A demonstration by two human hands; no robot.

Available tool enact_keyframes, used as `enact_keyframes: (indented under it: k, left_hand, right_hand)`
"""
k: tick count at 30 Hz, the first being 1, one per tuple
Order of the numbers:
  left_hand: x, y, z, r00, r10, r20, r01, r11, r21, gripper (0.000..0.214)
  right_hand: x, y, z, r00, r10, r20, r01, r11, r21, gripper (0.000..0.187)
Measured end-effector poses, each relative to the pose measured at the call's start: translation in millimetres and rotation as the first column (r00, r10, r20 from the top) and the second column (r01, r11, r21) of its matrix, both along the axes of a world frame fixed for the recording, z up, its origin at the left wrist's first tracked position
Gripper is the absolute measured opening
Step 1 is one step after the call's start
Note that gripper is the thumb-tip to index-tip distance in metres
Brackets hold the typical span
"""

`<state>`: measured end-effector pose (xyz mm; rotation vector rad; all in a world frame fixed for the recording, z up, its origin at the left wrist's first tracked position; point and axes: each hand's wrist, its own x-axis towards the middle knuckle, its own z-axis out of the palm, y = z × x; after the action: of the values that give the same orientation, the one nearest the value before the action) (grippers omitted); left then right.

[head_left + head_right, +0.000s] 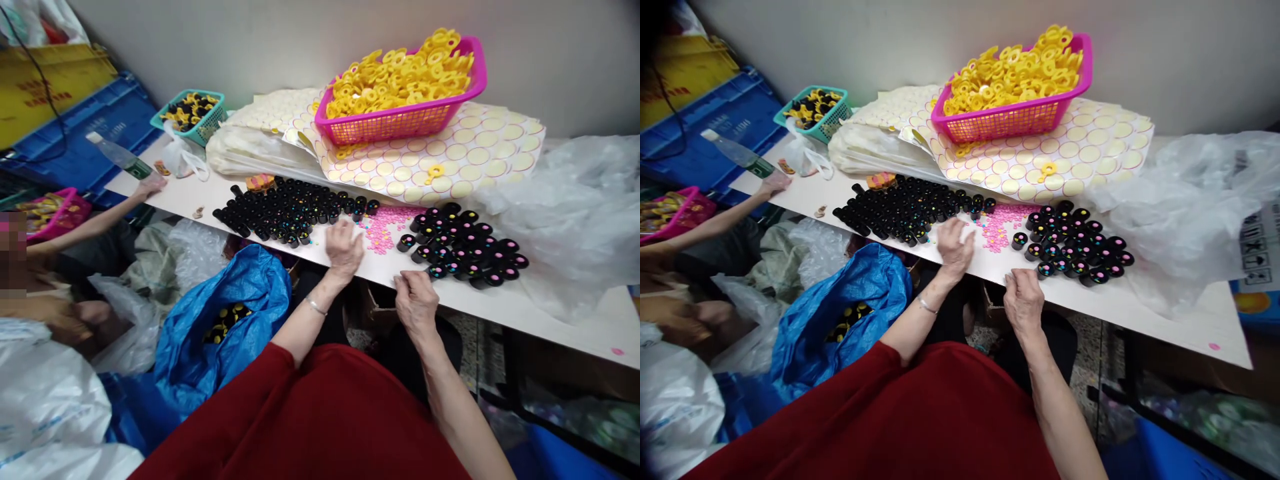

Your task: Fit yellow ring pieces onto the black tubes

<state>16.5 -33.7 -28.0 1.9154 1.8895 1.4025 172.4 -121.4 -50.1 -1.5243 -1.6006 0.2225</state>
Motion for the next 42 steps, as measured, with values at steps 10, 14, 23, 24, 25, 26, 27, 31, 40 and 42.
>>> enact_keyframes:
  k: [10,14,23,24,25,26,27,31,40,42]
  left_hand:
    - [-92,-16,5.2,0.87,0.375,-0.322,-0.429,0.896,-0.115,0.029]
    - [-95,-13,3.8,0.889,0.332,-0.315,-0.393,0.906,-0.157,0.026]
    - [-59,-26,9.7,0.995,-0.005,-0.104,0.002,0.999,-0.033,0.026]
    - [-49,-28,7.7,0.99,-0.111,-0.081,0.108,0.993,-0.046,0.025]
    - [-39,-29,5.0,0.976,-0.211,-0.058,0.207,0.976,-0.065,0.024]
    - [-29,-30,1.7,0.955,-0.296,-0.035,0.292,0.953,-0.087,0.023]
    - [-21,-30,-1.9,0.933,-0.36,-0.011,0.357,0.928,-0.106,0.022]
    - [-2,-29,-15.8,0.887,-0.447,0.113,0.46,0.875,-0.15,0.026]
    - [-4,-26,-19.8,0.893,-0.413,0.179,0.448,0.854,-0.263,0.028]
    - [0,-28,-20.1,0.888,-0.429,0.164,0.459,0.846,-0.271,0.025]
  right_hand:
    - [-29,53,13.1,0.955,0.013,0.296,0.039,0.985,-0.17,0.02]
    - [-33,62,12.2,0.935,-0.002,0.355,0.095,0.965,-0.245,0.022]
    - [-20,34,22.3,0.923,0.11,0.367,0.024,0.939,-0.342,0.018]
    - [-18,31,23.1,0.929,0.105,0.354,0.035,0.929,-0.368,0.019]
    - [-15,30,23.8,0.936,0.093,0.34,0.051,0.919,-0.39,0.019]
    - [-12,29,24.3,0.943,0.073,0.325,0.071,0.91,-0.41,0.02]
    - [-10,29,24.7,0.949,0.049,0.31,0.092,0.9,-0.426,0.02]
    - [-4,31,24.8,0.967,-0.023,0.253,0.133,0.895,-0.426,0.021]
    - [-10,15,20.7,0.977,-0.005,0.211,0.064,0.96,-0.274,0.017]
    - [-12,17,23.9,0.993,-0.006,0.12,0.026,0.986,-0.165,0.016]
